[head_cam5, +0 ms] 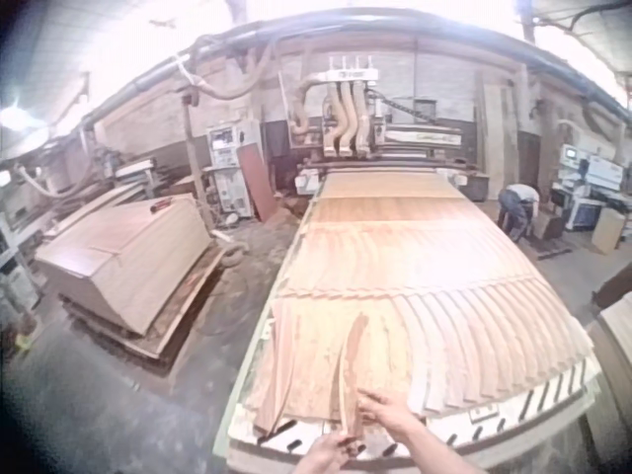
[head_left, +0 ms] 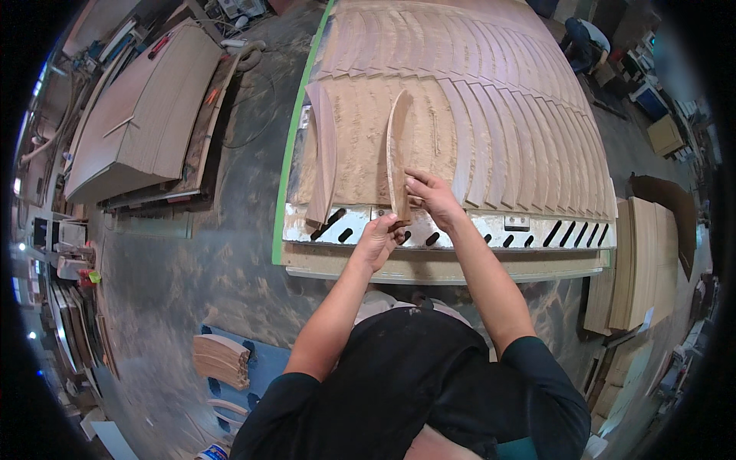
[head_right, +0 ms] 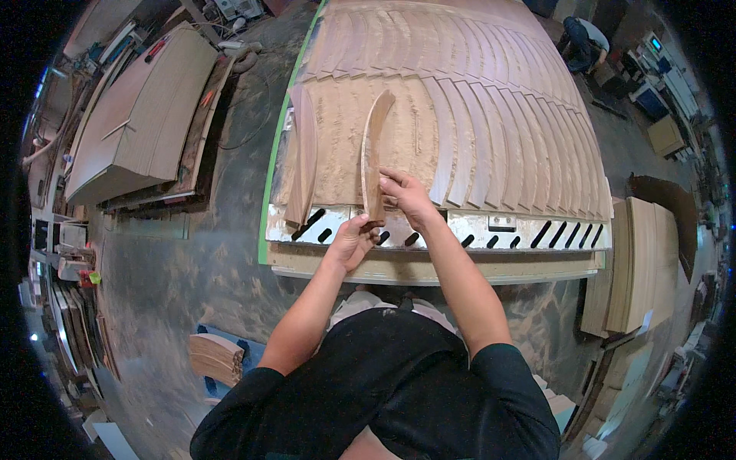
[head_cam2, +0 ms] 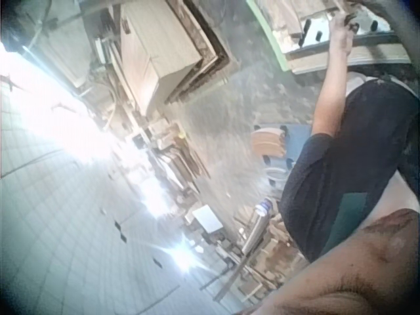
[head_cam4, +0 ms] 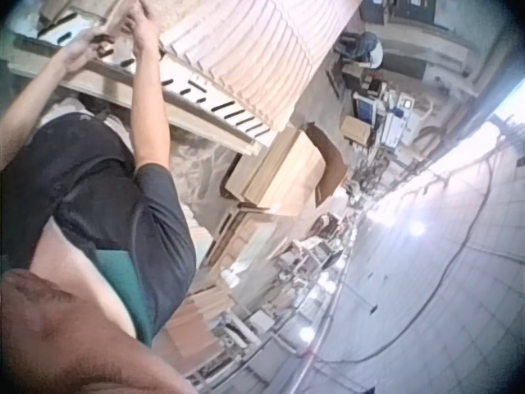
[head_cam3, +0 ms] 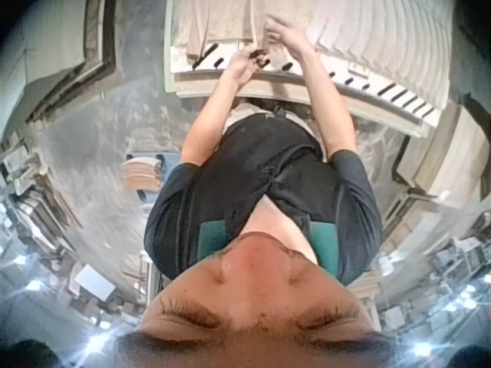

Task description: The person removes thin wooden scraps and curved wooden pieces from a cutting machine, carrying a long serrated scrap piece across the workshop and placing it on a stack before returning to the machine to gather several curved wooden components by hand.

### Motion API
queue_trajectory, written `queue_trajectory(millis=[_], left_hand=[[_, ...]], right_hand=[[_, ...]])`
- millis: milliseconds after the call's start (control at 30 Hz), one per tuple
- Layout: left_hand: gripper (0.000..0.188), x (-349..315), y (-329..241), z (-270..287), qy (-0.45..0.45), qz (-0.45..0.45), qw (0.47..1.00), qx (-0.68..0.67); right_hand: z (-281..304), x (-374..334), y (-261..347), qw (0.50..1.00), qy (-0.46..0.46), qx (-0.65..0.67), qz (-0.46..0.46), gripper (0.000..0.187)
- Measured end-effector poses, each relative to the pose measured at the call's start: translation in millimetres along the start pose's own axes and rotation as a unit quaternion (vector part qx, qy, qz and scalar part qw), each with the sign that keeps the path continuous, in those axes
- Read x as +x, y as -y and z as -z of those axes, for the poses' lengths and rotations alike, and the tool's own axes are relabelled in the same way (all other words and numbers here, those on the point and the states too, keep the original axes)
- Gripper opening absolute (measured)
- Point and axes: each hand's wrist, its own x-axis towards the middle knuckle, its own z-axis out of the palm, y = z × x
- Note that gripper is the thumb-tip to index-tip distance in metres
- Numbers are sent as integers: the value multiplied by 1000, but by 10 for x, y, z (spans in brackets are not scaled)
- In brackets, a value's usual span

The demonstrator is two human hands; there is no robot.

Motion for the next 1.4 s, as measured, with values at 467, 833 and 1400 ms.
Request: queue_trajectory(millis=[467,833,1400], left_hand=[[39,-20,-59,-219,-94,-132,911,380],[59,-145,-55,-258,-136,-158,815,541],[62,-303,-35,-55,-153,-128,824,530]], right_hand=[[231,-18,-185,986,-117,116,-13,36],[15,-244,0,984,-160,20,77,42],[-23,-76,-169,983,-120,-112,83,36]])
